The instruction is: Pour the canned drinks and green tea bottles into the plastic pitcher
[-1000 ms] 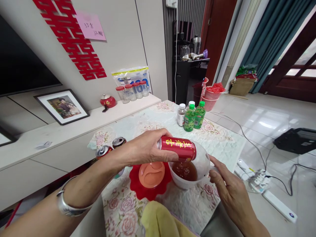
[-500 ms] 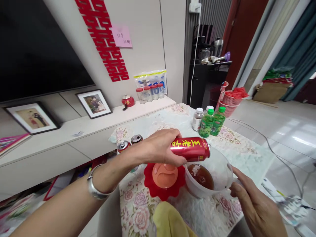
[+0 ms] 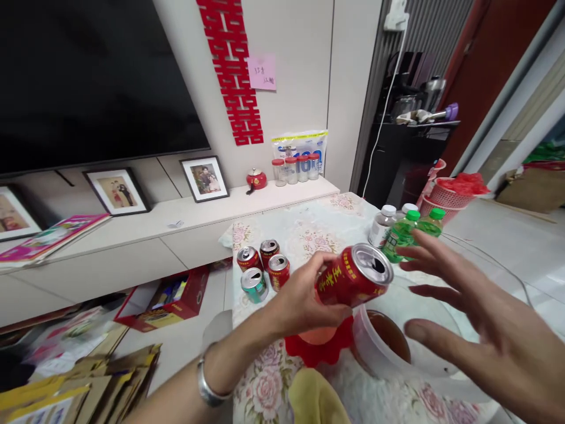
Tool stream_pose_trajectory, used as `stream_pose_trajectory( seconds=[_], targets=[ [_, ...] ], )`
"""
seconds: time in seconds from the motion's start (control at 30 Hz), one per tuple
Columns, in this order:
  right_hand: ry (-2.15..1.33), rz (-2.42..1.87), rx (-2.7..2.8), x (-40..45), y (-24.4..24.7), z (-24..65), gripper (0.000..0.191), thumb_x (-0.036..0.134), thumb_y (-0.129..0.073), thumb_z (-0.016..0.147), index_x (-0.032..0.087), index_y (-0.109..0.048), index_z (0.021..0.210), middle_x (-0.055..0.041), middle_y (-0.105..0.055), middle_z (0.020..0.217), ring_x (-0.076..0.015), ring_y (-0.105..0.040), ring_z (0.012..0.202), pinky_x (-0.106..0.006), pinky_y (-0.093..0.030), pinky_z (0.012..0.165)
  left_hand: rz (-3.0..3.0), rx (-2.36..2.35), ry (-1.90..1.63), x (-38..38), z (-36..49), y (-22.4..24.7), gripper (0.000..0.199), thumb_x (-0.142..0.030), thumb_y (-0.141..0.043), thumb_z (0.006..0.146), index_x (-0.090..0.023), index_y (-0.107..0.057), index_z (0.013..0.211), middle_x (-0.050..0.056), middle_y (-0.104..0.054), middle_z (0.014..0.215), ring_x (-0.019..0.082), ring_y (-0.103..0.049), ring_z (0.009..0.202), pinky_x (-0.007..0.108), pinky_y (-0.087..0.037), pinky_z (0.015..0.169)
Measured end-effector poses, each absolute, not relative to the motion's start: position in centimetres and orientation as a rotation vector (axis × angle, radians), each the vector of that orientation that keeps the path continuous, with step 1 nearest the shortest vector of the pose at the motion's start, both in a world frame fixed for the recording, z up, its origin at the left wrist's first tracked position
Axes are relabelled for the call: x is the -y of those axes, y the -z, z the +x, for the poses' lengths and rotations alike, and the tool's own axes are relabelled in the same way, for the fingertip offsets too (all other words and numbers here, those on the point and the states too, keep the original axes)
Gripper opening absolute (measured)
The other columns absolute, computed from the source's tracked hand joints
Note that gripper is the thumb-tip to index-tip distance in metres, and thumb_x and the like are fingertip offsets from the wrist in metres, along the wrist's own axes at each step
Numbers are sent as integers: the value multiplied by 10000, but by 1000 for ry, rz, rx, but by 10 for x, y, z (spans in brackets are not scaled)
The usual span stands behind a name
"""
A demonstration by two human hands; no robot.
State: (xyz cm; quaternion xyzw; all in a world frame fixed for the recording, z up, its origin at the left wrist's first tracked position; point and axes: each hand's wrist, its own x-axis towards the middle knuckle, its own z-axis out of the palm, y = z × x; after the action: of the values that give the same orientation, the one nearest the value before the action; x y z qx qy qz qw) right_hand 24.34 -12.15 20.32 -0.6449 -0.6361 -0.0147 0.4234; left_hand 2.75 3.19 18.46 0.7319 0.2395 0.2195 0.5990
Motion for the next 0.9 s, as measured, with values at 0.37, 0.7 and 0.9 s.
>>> stream_pose_trajectory(
  seconds=[0.37,0.7,0.9],
  targets=[
    [-223,-1688,2099,19,-223,199,986,402,-685,849,315,-237,1723,-109,-586,1512,-289,-704,1194,-402,-624,946,1631,-705,-890,-33,3,-116,840,-213,-847,694,-231,-472,1445,157,-575,1528,343,-584,1390,493,-504,1149],
    [-385,-2014,2169,-89,-181,199,935,337,-710,932,198,-212,1711,-164,-594,1378,-284,-634,1210,-482,-535,1054,1654,-1302,-1204,16,-47,12,517,-295,-631,906,-260,-553,1416,145,-614,1435,355,-632,1333,574,-540,1131],
    [-458,-1975,2257,-123,-140,187,546,451,-673,1008,178,-551,1464,-134,-553,1454,-268,-587,1289,-517,-536,1086,1640,-1435,-1359,37,-59,52,362,-345,-518,990,-278,-586,1339,147,-651,1345,351,-642,1320,610,-536,1141]
  ],
)
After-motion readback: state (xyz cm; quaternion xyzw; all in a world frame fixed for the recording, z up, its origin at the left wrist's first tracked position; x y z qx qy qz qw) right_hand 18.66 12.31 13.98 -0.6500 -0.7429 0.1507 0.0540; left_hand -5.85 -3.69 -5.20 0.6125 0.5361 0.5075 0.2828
